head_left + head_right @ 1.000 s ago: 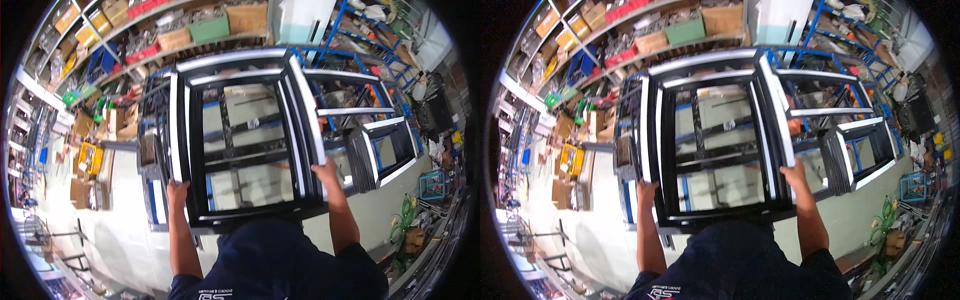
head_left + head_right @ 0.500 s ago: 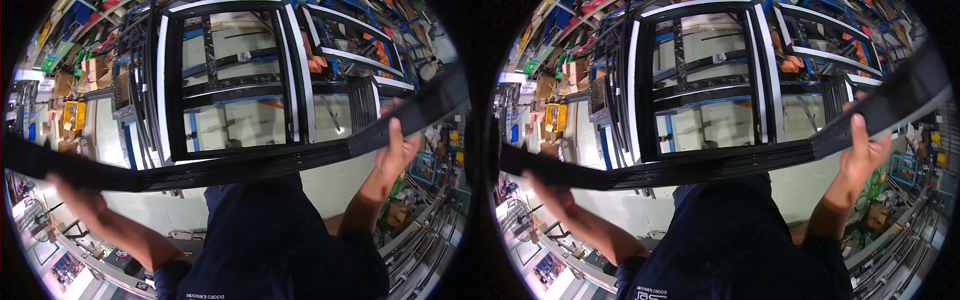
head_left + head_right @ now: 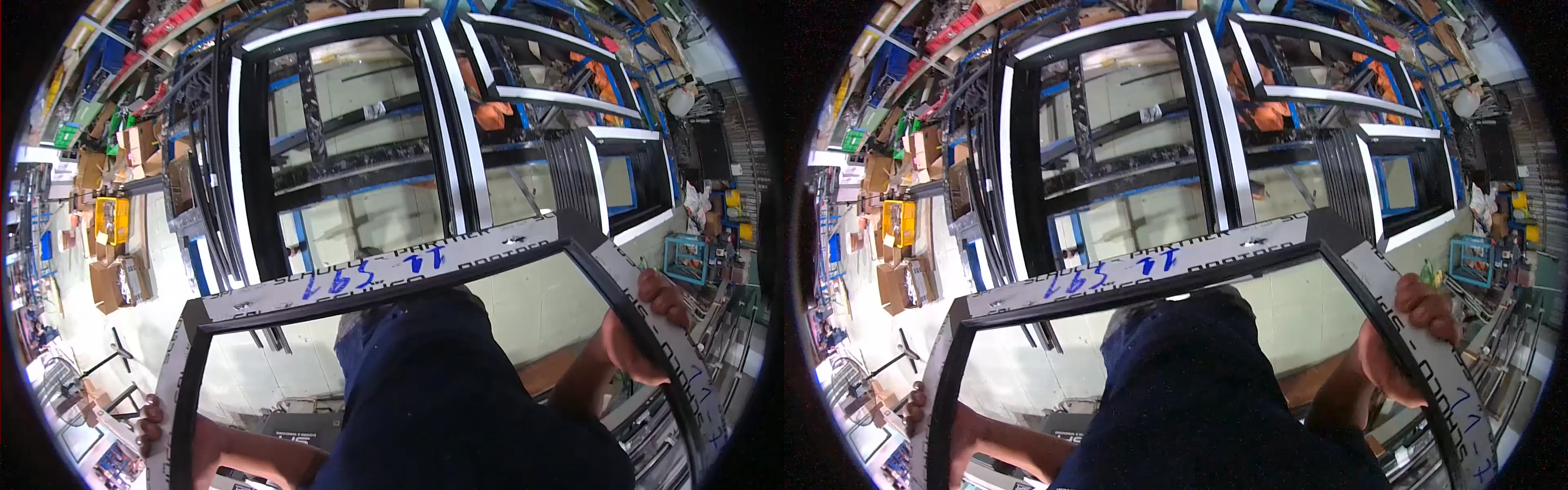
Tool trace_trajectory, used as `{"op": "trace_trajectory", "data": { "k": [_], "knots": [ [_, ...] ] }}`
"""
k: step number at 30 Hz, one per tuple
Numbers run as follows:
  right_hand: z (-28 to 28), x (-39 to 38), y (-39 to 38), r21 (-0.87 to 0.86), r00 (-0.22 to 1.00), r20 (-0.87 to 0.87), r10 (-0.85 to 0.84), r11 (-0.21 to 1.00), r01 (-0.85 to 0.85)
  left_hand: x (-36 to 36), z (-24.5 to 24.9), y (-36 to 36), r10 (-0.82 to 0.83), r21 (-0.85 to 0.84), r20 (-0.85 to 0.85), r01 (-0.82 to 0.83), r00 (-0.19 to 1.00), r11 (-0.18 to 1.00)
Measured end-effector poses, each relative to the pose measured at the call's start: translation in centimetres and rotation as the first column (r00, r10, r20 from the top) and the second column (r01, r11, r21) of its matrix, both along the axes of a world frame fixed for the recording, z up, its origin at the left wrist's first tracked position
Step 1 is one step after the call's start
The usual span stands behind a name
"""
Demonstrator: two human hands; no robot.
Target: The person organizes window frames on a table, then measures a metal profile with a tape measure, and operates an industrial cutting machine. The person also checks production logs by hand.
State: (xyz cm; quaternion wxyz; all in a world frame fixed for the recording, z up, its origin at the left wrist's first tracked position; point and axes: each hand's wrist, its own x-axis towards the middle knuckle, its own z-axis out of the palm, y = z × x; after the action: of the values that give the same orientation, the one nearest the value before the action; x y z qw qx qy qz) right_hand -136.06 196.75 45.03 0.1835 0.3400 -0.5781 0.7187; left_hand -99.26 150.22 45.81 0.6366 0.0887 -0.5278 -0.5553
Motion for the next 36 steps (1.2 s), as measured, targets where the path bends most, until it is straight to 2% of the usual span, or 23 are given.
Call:
{"op": "trace_trajectory", "data": {
  "k": [5,6,7,10,13,16,17,19,21,22,23,24,26,27,29,31,33,34,35,36],
  "knots": [
    [0.2,-0.6,0.0,-0.017,0.996,-0.092,0.007,1.0,-0.009,0.9,-1.4,0.0,0.044,-0.082,0.012,-0.043,0.999,0.996],
    [0.2,-0.9,0.1,-0.012,0.992,-0.129,0.0,1.0,-0.001,0.8,-1.3,-0.3,-0.029,-0.141,0.066,0.038,0.997,0.989],
    [0.1,-1.1,0.2,-0.005,0.987,-0.159,-0.007,1.0,0.006,1.0,-1.4,-0.3,-0.04,-0.136,0.052,0.046,0.998,0.99],
    [0.2,-0.6,0.3,-0.002,0.982,-0.168,-0.082,0.997,0.083,-0.2,-0.9,0.3,-0.035,-0.221,0.086,0.053,0.996,0.974],
    [0.5,-0.2,0.0,-0.022,0.986,-0.153,-0.068,0.998,0.065,0.2,-0.9,0.1,-0.141,-0.196,0.065,0.152,0.988,0.969],
    [1.2,-0.5,-0.2,0.0,0.986,-0.16,-0.047,0.999,0.047,2.1,-0.8,-1.5,-0.105,-0.23,0.025,0.108,0.994,0.967],
    [1.8,-0.3,-0.3,-0.024,0.993,-0.11,-0.031,0.999,0.028,2.6,0.4,-1.8,0.012,-0.263,0.09,0.012,0.996,0.965],
    [3.2,-0.3,-0.2,-0.042,1.0,-0.028,0.01,0.999,-0.011,3.3,2.4,-3.0,0.023,-0.193,0.024,-0.018,0.999,0.981],
    [4.2,-0.3,-0.3,-0.076,0.991,0.065,-0.116,0.99,0.121,0.7,5.2,-2.7,0.071,-0.357,0.191,0.002,0.979,0.934],
    [4.5,-0.7,-0.1,-0.074,0.99,0.074,-0.12,0.989,0.126,-1.7,6.4,-2.1,0.102,-0.438,0.273,0.029,0.957,0.899],
    [5.0,-0.9,-0.1,-0.058,0.988,0.126,-0.094,0.993,0.102,-3.5,7.1,-1.3,0.511,-0.549,0.31,-0.288,0.802,0.785],
    [5.4,-0.7,-0.9,-0.001,0.965,0.17,-0.202,0.979,0.205,-1.5,7.8,-2.5,0.423,-0.349,0.341,-0.305,0.84,0.886],
    [5.2,-0.5,-2.3,0.01,0.925,0.236,-0.298,0.953,0.304,-4.4,9.1,-1.1,0.393,-0.125,0.4,-0.376,0.828,0.918],
    [4.8,-0.6,-2.0,0.161,0.921,0.243,-0.305,0.949,0.272,-5.8,9.8,-0.4,0.371,-0.008,0.42,-0.406,0.828,0.914],
    [3.9,-1.0,-3.6,0.166,0.902,0.334,-0.275,0.959,0.231,-7.0,8.1,-0.8,0.384,-0.062,0.523,-0.416,0.761,0.907],
    [1.8,-1.7,-4.4,0.162,0.888,0.408,-0.214,0.974,0.16,-9.7,6.0,-1.0,0.313,0.257,0.493,-0.48,0.812,0.839],
    [-2.4,-3.7,-5.4,0.211,0.786,0.436,-0.438,0.899,0.383,-11.6,1.9,-3.0,0.255,0.465,0.414,-0.444,0.874,0.766],
    [-3.2,-4.4,-6.5,0.256,0.791,0.434,-0.431,0.901,0.351,-12.0,-0.1,-4.2,0.188,0.272,0.627,-0.439,0.756,0.856],
    [-3.9,-5.0,-7.5,0.304,0.795,0.431,-0.427,0.898,0.318,-12.6,-2.0,-5.1,0.162,0.08,0.803,-0.374,0.573,0.924],
    [-5.7,-5.8,-7.8,0.412,0.771,0.458,-0.442,0.874,0.256,-14.0,-3.5,-5.2,0.175,0.033,0.784,-0.321,0.596,0.947]
  ]
}}
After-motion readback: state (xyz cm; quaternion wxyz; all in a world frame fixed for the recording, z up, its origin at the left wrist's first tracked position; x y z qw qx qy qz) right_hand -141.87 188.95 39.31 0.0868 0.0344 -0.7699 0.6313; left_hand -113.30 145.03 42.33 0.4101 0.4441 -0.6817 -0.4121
